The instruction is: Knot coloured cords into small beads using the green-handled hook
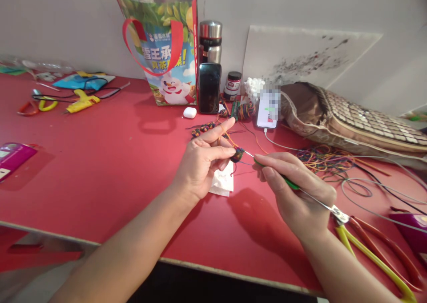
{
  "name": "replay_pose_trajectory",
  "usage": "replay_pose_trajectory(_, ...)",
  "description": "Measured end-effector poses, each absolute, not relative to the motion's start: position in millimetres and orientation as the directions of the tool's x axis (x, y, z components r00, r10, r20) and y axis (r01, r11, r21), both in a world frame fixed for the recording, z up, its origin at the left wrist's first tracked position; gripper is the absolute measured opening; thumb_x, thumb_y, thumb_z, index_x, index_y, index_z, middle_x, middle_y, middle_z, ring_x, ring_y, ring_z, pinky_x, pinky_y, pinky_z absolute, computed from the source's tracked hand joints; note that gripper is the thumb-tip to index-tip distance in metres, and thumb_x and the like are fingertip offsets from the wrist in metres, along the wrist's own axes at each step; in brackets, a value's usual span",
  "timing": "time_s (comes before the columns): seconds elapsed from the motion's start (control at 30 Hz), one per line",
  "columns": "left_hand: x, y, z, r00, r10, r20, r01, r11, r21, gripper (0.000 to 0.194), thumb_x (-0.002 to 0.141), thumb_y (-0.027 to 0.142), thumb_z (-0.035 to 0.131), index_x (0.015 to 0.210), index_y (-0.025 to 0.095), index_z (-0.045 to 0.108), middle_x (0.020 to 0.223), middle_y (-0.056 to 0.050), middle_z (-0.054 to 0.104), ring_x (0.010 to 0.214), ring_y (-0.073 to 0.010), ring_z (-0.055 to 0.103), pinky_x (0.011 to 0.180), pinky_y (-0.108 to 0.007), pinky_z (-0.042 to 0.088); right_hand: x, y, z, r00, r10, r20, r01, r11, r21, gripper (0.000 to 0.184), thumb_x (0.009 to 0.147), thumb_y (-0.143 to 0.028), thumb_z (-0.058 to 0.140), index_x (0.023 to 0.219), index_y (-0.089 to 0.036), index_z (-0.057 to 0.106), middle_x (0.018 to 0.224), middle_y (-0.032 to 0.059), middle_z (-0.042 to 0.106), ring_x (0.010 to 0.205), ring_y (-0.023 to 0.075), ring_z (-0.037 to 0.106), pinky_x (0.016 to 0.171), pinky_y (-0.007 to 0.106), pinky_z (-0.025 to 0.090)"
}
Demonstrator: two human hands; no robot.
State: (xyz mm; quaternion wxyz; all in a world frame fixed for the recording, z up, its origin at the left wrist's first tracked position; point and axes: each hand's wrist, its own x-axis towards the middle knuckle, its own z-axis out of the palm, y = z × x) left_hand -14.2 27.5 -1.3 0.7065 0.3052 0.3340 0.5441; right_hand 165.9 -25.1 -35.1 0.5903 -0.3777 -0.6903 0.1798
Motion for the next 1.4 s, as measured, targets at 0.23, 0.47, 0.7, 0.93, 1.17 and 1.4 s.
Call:
replay_pose_trajectory(0.23,-15.5,28.7,-0.8,0.18,0.975,-0.128,-0.567,0.209,0.797,0.045,0.056,0.006,0.086,0.099,0.019,0.088,0.06,0.006,0.063,0.044,-0.0038,0.044,0.044,-0.02,0.032,166.4,-25.9,-35.9,-0.027,0.731,0.682,0.307,0.655,-0.69,0.047,0.097,0.0,0.071,0.128,-0.034,0.083,0.102,0.0012,0.079,0.085,0.0133,0.073,0.072,0.028,0.06)
replay_pose_trajectory(0.47,-14.9,29.3,0.1,0.18,0.975,-0.129,-0.57,0.21,0.795,0.043,0.057,0.005,0.085,0.097,0.019,0.089,0.059,0.006,0.062,0.044,-0.0039,0.044,0.044,-0.02,0.031,166.5,-25.2,-35.5,-0.024,0.736,0.676,0.309,0.649,-0.695,0.047,0.096,-0.001,0.071,0.127,-0.034,0.083,0.102,0.0003,0.079,0.084,0.0122,0.073,0.072,0.026,0.06)
replay_pose_trajectory(0.7,-16.5,29.6,-0.9,0.184,0.976,-0.121,-0.578,0.207,0.789,0.043,0.058,0.003,0.083,0.097,0.018,0.088,0.059,0.005,0.063,0.044,-0.0039,0.043,0.044,-0.021,0.03,167.4,-26.7,-34.7,-0.026,0.738,0.675,0.317,0.646,-0.694,0.045,0.096,-0.002,0.072,0.125,-0.034,0.083,0.103,0.0,0.08,0.085,0.0122,0.074,0.073,0.026,0.06)
replay_pose_trajectory(0.93,-16.1,30.0,0.0,0.164,0.978,-0.131,-0.58,0.203,0.789,0.045,0.056,0.002,0.082,0.098,0.017,0.089,0.061,0.004,0.064,0.049,-0.0042,0.045,0.044,-0.02,0.027,166.5,-27.2,-33.3,-0.032,0.73,0.682,0.306,0.657,-0.689,0.046,0.096,-0.001,0.071,0.125,-0.033,0.083,0.101,-0.0004,0.079,0.083,0.0116,0.073,0.071,0.026,0.06)
replay_pose_trajectory(1.17,-17.3,29.1,2.9,0.161,0.979,-0.124,-0.562,0.194,0.804,0.045,0.055,0.004,0.08,0.096,0.017,0.089,0.059,0.004,0.064,0.049,-0.0045,0.045,0.044,-0.019,0.025,167.1,-28.6,-32.3,-0.041,0.734,0.678,0.328,0.65,-0.685,0.043,0.096,-0.002,0.072,0.125,-0.032,0.084,0.099,-0.0001,0.079,0.082,0.0119,0.073,0.07,0.026,0.059)
replay_pose_trajectory(1.4,-17.2,29.0,4.5,0.151,0.981,-0.123,-0.535,0.186,0.824,0.045,0.054,0.005,0.079,0.096,0.017,0.089,0.061,0.003,0.065,0.051,-0.0055,0.043,0.045,-0.021,0.024,167.2,-30.1,-33.3,-0.028,0.746,0.665,0.322,0.637,-0.701,0.043,0.097,-0.003,0.072,0.125,-0.033,0.083,0.101,-0.0001,0.079,0.082,0.0119,0.073,0.071,0.026,0.059)
